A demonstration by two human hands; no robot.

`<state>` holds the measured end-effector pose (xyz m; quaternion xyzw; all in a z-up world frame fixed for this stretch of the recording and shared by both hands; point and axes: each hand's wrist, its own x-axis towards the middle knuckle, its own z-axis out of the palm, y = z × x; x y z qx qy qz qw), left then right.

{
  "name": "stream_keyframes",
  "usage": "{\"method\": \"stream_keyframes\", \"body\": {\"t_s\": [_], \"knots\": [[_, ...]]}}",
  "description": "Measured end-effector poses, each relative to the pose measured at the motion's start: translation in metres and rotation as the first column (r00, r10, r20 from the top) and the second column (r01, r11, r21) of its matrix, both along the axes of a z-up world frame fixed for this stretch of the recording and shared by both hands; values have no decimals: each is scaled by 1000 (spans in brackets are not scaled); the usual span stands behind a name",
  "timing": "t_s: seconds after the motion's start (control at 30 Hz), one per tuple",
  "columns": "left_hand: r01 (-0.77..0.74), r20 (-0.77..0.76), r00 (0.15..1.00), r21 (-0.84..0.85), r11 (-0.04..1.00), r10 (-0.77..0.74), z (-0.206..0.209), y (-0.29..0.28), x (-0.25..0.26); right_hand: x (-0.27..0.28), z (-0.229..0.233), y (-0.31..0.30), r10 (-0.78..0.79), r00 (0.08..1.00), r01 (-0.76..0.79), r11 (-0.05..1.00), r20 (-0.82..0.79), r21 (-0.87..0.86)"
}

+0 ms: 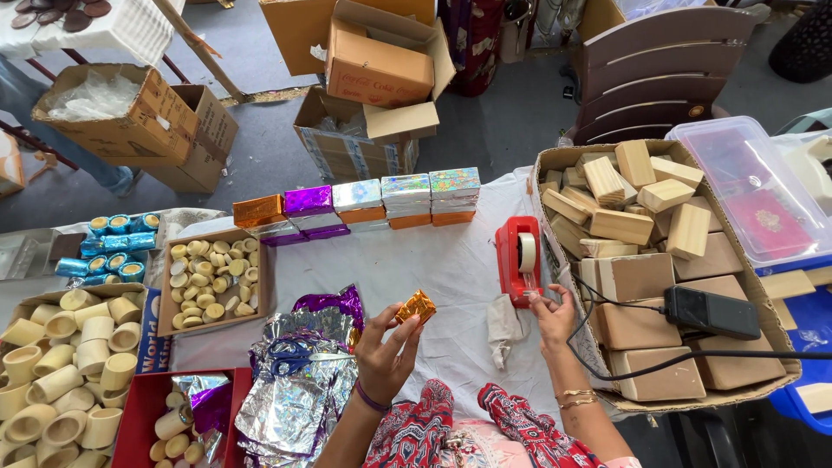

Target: The person wraps small wooden boxes in shiny metallic foil sheets. They fold the foil around each box, then use a tape dispenser to apply clear tape to seal the edges. The wrapped boxes are placed in a row on the table.

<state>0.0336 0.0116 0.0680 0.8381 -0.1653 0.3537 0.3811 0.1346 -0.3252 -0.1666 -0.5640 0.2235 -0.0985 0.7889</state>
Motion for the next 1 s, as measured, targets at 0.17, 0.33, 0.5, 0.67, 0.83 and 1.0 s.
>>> {"method": "stream_keyframes", "body": {"t_s": [0.17, 0.33, 0.5, 0.67, 0.83, 1.0], "knots": [[6, 18, 1000, 5, 1000, -6, -1, -2, -1, -10, 9, 13, -32, 999, 32, 998, 1, 62], [14, 33, 999, -7, 1000, -13, 2, -4, 0, -5, -49, -4, 2, 998, -7, 997, 70, 75], [21, 46, 999, -32, 999, -19, 7, -7, -2, -5, -49, -2, -9, 996, -4, 987, 83, 158], [28, 70, 997, -46, 999, -24, 6, -10, -2, -6, -35, -4, 8, 1000, -5, 961, -12, 276], [29, 72, 997, -51, 998, -25, 9, -10, -5, -2, -36, -14, 83, 992, -59, 968, -91, 243], [31, 73, 997, -51, 998, -27, 11, -10, -9, 13, -61, -32, 134, 984, -113, 979, -121, 169]]}}
